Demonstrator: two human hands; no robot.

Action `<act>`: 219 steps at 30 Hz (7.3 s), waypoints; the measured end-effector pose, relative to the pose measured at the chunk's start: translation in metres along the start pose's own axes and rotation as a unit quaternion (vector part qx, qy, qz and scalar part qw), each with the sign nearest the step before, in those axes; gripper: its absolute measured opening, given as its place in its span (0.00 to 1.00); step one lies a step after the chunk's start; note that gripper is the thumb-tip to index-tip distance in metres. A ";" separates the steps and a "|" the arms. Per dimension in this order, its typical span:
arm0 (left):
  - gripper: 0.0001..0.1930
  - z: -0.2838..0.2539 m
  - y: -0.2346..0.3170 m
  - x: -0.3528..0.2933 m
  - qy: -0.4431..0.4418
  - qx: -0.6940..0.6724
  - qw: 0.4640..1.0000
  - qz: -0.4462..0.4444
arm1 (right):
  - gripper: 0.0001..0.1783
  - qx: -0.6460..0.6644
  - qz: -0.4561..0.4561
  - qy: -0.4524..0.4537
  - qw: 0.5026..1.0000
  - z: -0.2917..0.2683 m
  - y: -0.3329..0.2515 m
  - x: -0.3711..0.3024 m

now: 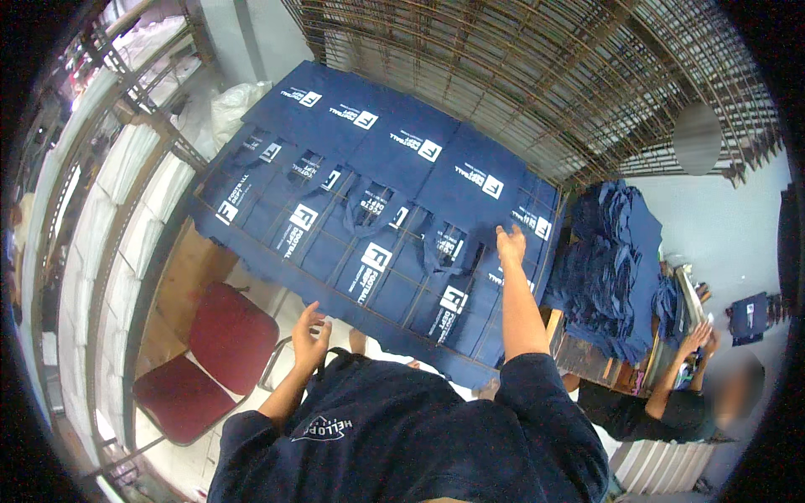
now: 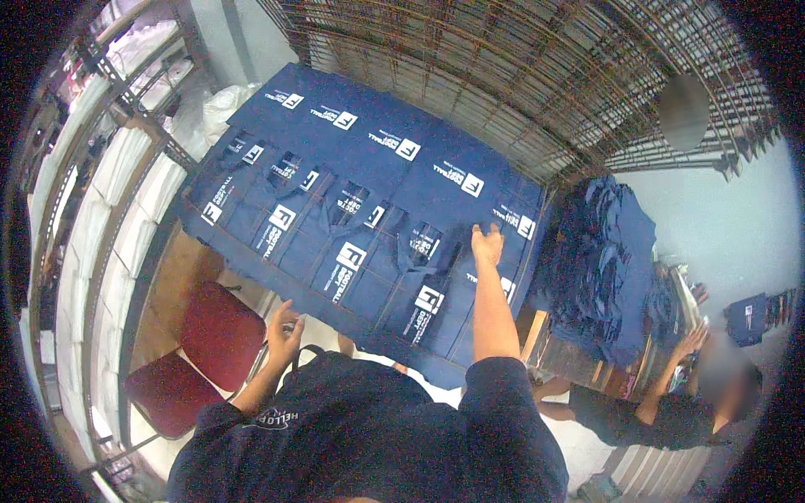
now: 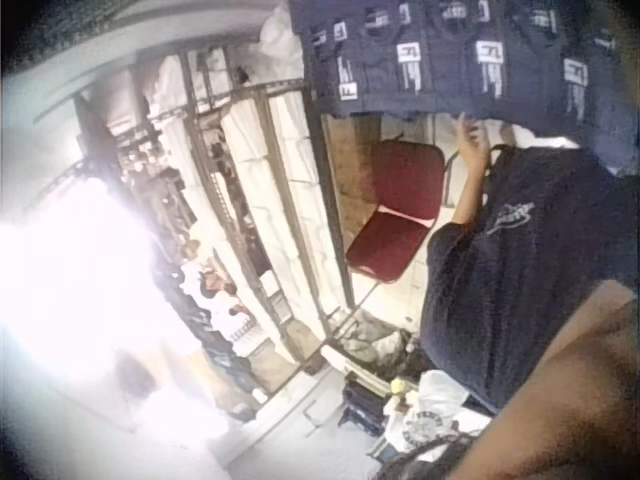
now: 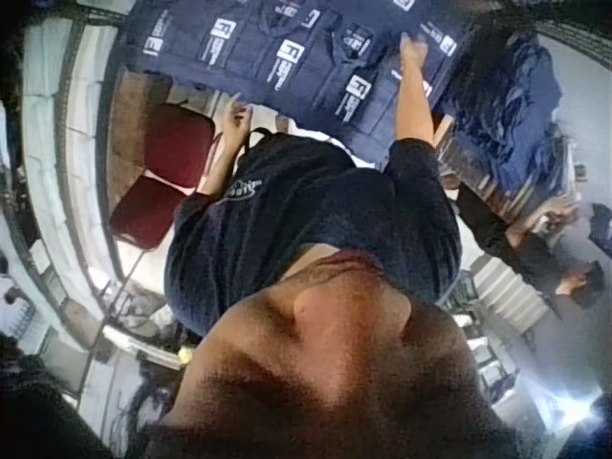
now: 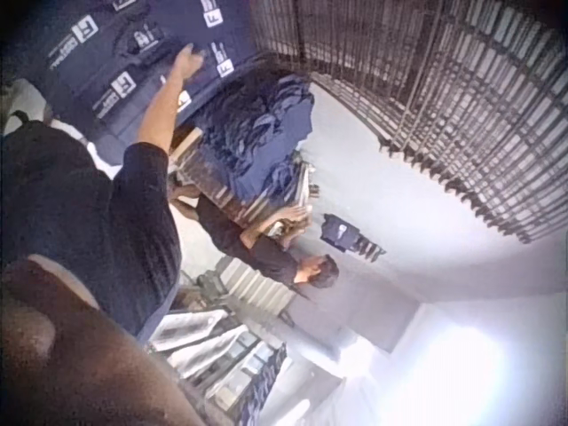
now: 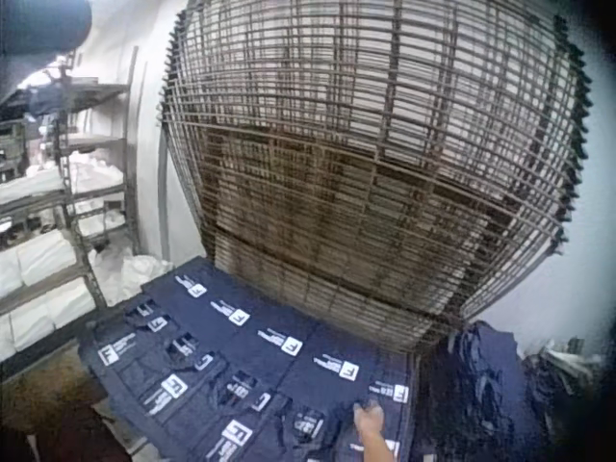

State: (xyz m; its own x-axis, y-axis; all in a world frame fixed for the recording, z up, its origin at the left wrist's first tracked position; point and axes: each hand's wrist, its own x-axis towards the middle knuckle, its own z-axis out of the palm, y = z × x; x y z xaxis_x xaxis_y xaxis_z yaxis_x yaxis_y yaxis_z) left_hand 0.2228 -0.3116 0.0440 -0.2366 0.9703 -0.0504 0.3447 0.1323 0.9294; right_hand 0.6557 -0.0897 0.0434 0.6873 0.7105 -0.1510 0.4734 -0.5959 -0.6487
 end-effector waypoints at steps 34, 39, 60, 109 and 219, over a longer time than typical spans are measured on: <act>0.20 0.094 0.063 -0.075 -0.156 0.003 0.984 0.086 | 0.21 0.730 0.195 0.290 0.587 -0.365 0.311 0.109; 0.19 0.090 0.078 -0.087 -0.178 0.026 0.979 0.092 | 0.17 0.723 0.211 0.316 0.577 -0.387 0.311 0.092; 0.16 -0.020 0.140 -0.006 -0.128 0.068 0.984 0.103 | 0.11 0.665 -0.058 0.143 0.731 -0.463 0.246 -0.025; 0.23 0.249 0.194 0.037 -0.488 -0.119 0.864 0.019 | 0.36 0.427 -0.005 -0.098 0.899 -0.200 0.144 -0.114; 0.27 0.145 0.267 -0.150 -0.576 -0.122 0.772 0.240 | 0.12 0.690 -0.226 0.101 0.680 -0.423 0.035 -0.106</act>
State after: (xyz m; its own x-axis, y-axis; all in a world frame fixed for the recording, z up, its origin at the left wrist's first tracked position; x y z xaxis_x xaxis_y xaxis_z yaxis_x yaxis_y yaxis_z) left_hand 0.4815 -0.3923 0.2468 0.8780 0.4514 0.1593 -0.0725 -0.2035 0.9764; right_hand 0.8320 -0.3442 0.3520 0.7707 0.5554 0.3122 -0.2110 0.6848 -0.6975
